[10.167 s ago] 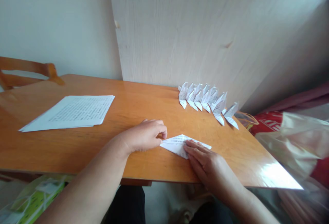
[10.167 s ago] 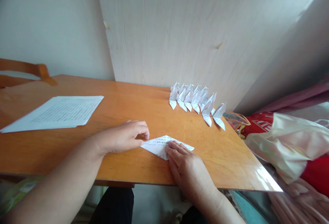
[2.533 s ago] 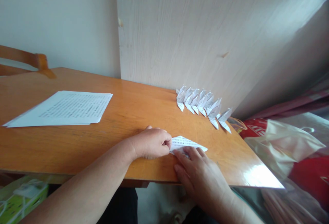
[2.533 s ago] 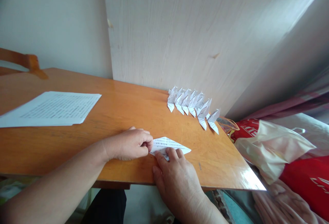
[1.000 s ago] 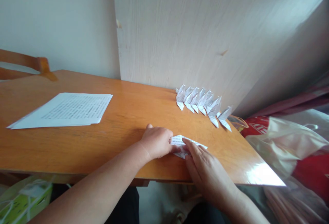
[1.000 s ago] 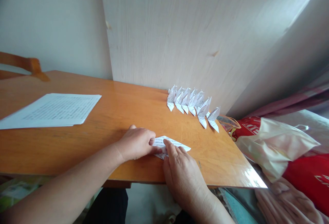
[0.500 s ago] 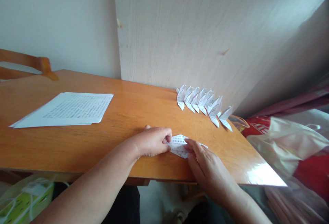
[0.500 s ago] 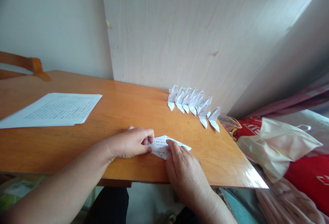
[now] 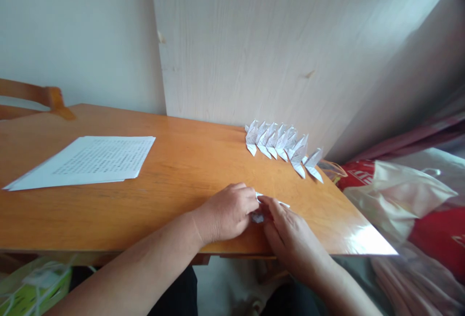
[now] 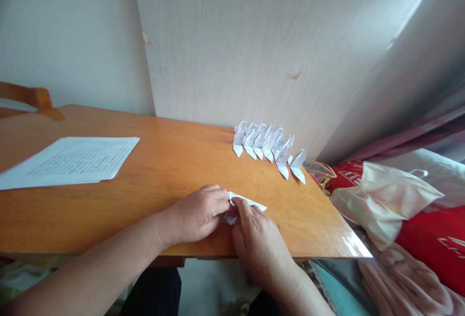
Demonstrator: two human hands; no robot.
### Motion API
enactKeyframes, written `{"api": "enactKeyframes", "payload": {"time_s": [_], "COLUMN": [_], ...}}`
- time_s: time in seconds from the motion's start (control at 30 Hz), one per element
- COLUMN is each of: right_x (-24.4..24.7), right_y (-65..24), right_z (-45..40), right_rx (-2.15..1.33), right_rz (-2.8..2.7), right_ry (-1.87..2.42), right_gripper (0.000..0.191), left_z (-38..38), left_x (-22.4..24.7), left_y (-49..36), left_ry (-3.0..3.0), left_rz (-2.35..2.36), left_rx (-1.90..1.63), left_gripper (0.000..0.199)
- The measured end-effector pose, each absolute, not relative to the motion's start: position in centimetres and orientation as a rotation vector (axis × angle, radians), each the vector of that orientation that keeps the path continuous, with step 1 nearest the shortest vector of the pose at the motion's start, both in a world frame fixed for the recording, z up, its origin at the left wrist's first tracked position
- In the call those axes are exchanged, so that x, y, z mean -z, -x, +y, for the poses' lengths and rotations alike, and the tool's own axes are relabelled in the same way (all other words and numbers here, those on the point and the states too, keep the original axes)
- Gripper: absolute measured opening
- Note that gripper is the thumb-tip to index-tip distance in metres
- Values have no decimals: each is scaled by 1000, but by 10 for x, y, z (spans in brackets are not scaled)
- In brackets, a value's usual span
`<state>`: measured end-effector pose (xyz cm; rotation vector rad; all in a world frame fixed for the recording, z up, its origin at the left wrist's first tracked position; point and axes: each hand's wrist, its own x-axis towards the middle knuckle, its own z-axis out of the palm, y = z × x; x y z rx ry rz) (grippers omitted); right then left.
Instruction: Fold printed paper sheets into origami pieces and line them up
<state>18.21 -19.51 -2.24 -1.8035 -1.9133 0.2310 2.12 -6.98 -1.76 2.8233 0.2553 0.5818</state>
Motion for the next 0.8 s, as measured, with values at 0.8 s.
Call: {"api": "enactKeyframes", "payload": {"time_s": [0.8], "right_x": [35], "right_y": [-195], "right_z": [-200], "right_rx": [-285], "right_rz": [-1738], "right_ry": [1696], "right_gripper": [28], "left_z": [-63], "left_x": [28], "left_y": [-21], "left_ry": [-2804], "left_rz": [253], "left_rx": [-536], "left_gripper": [16]}}
